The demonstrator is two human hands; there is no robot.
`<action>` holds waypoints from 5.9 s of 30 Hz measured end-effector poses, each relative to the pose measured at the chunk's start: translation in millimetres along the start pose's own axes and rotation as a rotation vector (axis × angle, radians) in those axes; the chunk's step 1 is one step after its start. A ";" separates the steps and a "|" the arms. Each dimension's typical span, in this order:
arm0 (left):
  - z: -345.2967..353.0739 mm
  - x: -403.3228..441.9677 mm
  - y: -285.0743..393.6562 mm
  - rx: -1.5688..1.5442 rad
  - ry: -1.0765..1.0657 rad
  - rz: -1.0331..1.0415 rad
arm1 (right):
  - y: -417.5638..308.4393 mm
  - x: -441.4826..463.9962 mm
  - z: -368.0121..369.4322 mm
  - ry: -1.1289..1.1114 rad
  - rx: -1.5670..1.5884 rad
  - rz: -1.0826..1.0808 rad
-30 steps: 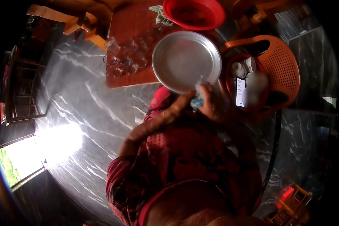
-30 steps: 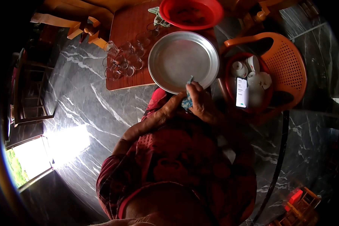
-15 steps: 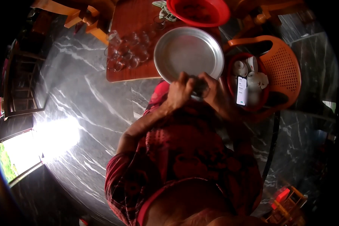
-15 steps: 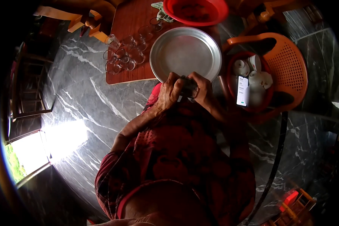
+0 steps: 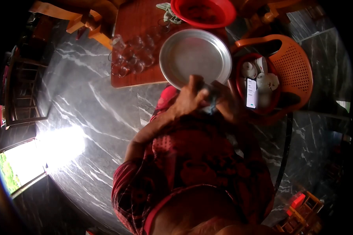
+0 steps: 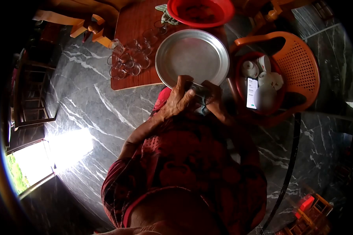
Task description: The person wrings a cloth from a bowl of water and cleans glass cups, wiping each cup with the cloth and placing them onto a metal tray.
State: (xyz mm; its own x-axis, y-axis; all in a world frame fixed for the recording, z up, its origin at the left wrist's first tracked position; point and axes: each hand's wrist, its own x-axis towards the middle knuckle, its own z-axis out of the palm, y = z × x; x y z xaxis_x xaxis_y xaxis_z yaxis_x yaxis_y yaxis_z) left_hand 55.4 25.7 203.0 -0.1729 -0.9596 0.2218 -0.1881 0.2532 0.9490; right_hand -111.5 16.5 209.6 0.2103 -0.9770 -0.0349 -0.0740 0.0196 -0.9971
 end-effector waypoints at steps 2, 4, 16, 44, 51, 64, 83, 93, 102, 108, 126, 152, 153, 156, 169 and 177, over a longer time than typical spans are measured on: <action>-4.4 2.9 5.6 -0.135 -0.088 -0.163 | -23.3 -0.8 -6.0 -0.039 -0.386 -0.042; -6.8 4.2 19.5 -0.327 -0.157 -0.348 | -69.2 -8.4 0.2 -0.057 -0.702 -0.153; -12.4 13.5 20.9 0.168 -0.103 -0.140 | -43.9 17.6 -4.7 -0.042 -0.771 -0.659; -10.7 -9.0 18.4 -0.411 -0.152 -0.396 | -57.0 -12.6 3.5 -0.048 -0.818 -0.562; -4.3 -12.5 19.1 -0.564 -0.066 -0.423 | -61.4 2.2 3.2 -0.080 -1.014 -0.943; -10.3 -8.5 7.2 0.245 -0.087 0.026 | 5.3 -5.6 0.3 -0.066 -0.216 -0.495; -19.3 -8.4 34.4 -0.519 -0.253 -0.493 | -58.1 -8.2 -1.6 -0.068 -0.900 -0.762; -21.8 2.9 27.8 -0.313 -0.158 -0.319 | -63.2 12.5 4.1 -0.069 -0.712 -0.697; -26.0 -0.6 7.0 0.148 -0.029 -0.083 | 8.5 28.6 12.7 -0.176 -0.296 -0.261; -34.6 -0.6 10.9 0.456 -0.075 0.150 | -10.8 17.4 21.0 -0.440 0.700 0.571; -30.6 -3.7 25.6 -0.315 -0.209 -0.274 | -63.1 -3.3 10.0 -0.059 -0.645 -0.511; -29.3 3.7 5.3 0.544 -0.148 0.229 | 4.2 -0.9 7.9 -0.372 0.825 0.748; -29.2 3.6 3.8 0.545 -0.148 0.229 | 1.7 -2.5 6.7 -0.373 0.825 0.748; -29.0 2.5 1.7 0.418 -0.129 0.229 | -15.5 -5.0 4.8 -0.427 0.514 0.642; 9.2 -31.1 -83.1 -0.317 -0.154 -0.307 | -44.4 -2.2 7.4 -0.086 -0.917 -0.745; -16.8 -5.2 7.1 -0.339 -0.139 -0.386 | -39.1 1.7 7.6 -0.158 -0.786 -0.522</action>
State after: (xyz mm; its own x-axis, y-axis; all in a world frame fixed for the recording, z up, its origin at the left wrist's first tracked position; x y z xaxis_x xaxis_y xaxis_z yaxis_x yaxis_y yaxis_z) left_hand 71.2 30.4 212.3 -0.2833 -0.9442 -0.1681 0.0553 -0.1910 0.9800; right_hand -100.9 15.7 248.0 0.5272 -0.7809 0.3350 -0.5548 -0.6149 -0.5604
